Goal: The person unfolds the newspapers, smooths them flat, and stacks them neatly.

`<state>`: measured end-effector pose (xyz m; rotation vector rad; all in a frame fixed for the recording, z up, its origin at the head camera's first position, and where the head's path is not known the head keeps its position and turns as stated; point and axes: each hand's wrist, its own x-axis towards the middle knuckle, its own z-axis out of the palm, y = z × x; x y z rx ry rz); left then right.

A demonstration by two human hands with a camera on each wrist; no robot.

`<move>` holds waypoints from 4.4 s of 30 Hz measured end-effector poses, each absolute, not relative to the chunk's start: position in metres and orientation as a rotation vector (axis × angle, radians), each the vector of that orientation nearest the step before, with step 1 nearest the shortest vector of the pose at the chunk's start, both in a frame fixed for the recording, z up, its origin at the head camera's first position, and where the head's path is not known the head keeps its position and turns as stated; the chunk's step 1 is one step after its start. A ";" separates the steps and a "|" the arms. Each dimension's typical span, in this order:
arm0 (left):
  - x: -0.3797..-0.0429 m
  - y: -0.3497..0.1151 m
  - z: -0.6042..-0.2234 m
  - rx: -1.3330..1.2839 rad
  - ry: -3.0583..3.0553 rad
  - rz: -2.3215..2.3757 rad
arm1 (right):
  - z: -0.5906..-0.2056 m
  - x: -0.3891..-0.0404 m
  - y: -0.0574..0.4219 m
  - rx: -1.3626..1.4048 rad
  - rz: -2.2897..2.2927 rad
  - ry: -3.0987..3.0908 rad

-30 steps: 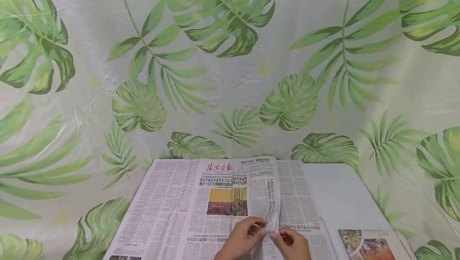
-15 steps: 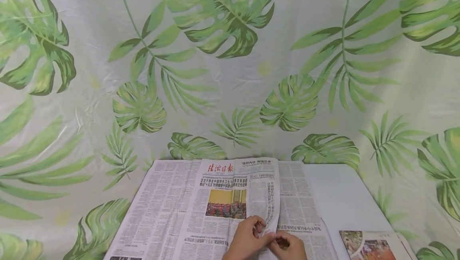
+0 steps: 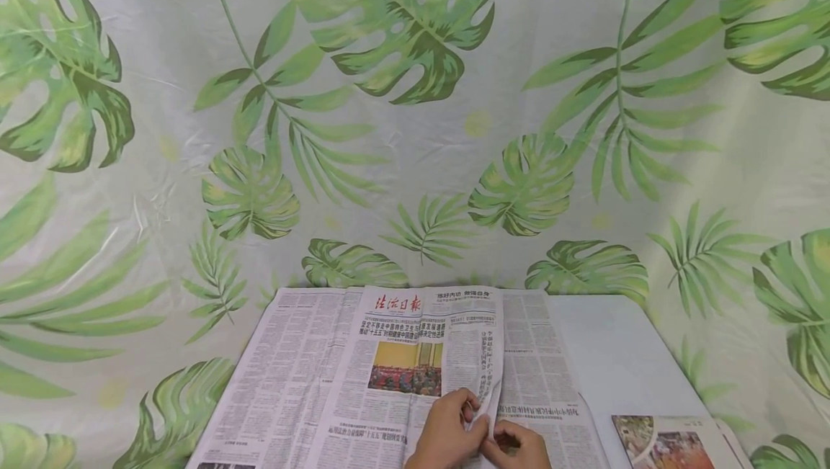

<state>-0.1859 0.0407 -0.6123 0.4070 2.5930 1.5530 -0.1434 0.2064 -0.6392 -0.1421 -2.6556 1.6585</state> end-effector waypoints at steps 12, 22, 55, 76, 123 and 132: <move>-0.182 0.042 -0.597 0.502 2.925 1.327 | -0.644 -0.139 0.204 -0.312 1.795 -2.604; -0.176 0.034 -0.576 0.452 2.970 1.188 | -0.640 -0.135 0.199 -0.340 1.773 -2.446; -0.186 -0.035 -0.522 0.886 2.909 1.337 | -0.643 -0.143 0.222 0.021 1.968 -2.594; -0.184 -0.088 -0.496 0.760 2.881 1.365 | -0.630 -0.142 0.244 -0.068 1.785 -2.567; -0.178 -0.188 -0.507 0.339 3.015 1.356 | -0.631 -0.142 0.286 -0.378 1.750 -2.682; -0.179 -0.205 -0.521 0.214 3.048 1.339 | -0.633 -0.142 0.289 -0.377 1.804 -2.663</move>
